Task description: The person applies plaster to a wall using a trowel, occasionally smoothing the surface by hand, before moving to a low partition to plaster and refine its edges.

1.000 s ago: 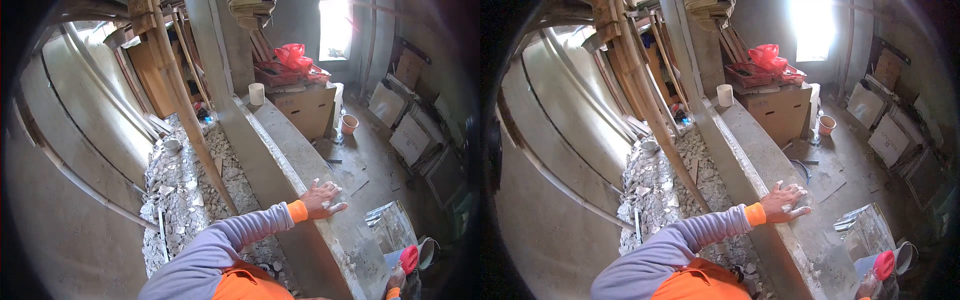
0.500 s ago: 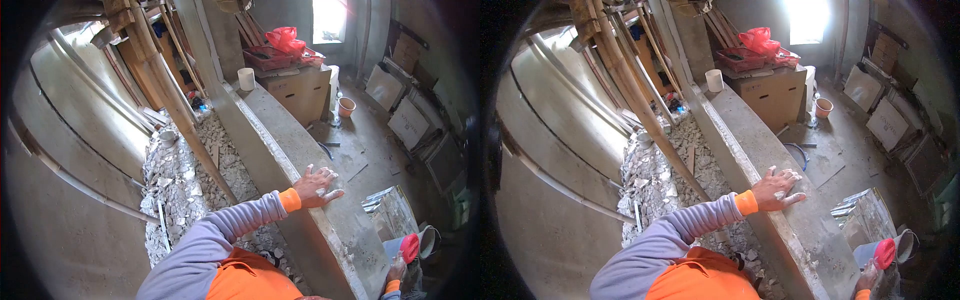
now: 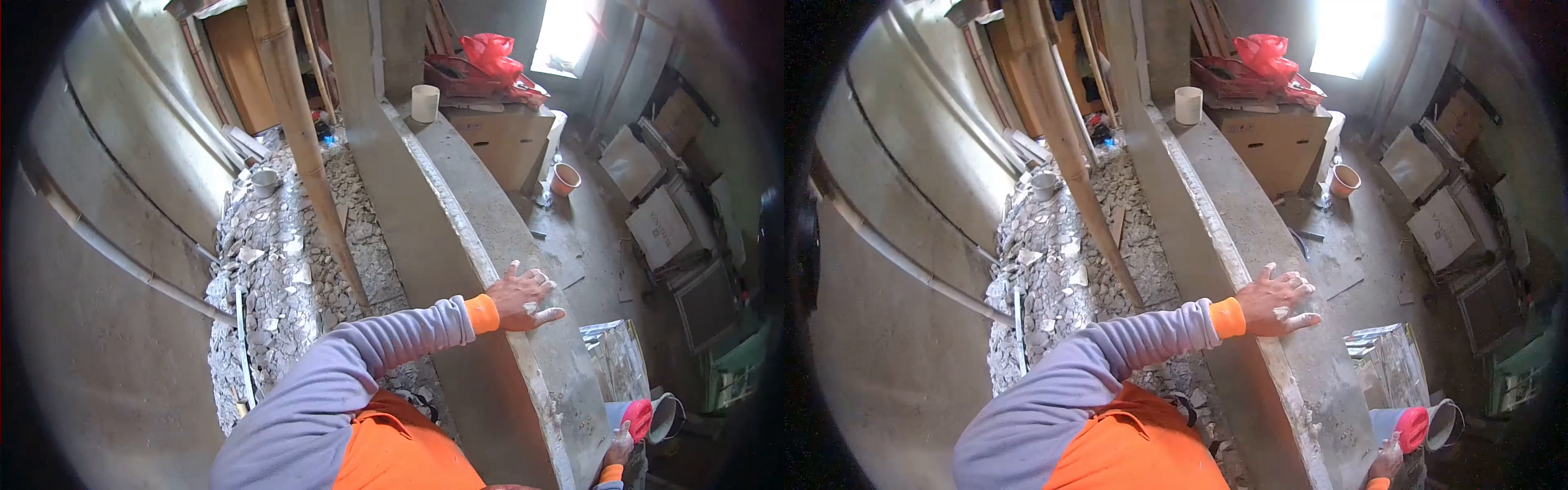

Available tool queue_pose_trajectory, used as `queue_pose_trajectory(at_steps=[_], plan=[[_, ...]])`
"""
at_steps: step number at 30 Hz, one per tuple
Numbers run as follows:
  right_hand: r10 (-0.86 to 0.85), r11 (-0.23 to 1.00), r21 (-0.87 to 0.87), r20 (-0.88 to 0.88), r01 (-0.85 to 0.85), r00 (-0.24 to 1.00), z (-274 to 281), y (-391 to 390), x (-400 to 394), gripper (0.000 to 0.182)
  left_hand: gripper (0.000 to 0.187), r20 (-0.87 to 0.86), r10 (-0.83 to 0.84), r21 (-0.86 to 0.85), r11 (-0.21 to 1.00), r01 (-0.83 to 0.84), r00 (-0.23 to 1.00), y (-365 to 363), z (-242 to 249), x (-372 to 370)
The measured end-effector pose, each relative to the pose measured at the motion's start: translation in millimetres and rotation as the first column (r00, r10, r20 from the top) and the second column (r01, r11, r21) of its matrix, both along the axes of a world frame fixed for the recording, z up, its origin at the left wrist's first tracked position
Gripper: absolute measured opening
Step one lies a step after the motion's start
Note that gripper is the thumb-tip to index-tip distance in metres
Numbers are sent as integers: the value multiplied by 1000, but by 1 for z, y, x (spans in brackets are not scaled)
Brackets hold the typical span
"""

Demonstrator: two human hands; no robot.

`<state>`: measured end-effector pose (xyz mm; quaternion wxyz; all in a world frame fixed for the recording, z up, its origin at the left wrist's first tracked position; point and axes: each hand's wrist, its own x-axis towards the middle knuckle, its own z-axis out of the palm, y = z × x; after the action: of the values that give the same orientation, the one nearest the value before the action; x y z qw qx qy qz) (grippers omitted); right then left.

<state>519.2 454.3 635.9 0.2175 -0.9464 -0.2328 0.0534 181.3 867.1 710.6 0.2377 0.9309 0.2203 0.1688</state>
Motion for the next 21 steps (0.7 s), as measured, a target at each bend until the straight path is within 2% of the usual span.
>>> queue_pose_trajectory(at_steps=[3, 13, 21], plan=[[-43, 999, 3, 0, 43, 999, 4, 2, -5, 68, 74, -6, -4, -7, 1000, 4, 1000, 1, 1, 0], [40, 999, 32, 45, -41, 998, -3, 1, -3, 55, 76, -25, -13, -42, 999, 12, 1000, 0, 2, -3], [123, 991, 41, 105, -128, 987, -1, 29, 17, 45, 76, -16, -21, -35, 999, 20, 1000, 2, -7, -3]])
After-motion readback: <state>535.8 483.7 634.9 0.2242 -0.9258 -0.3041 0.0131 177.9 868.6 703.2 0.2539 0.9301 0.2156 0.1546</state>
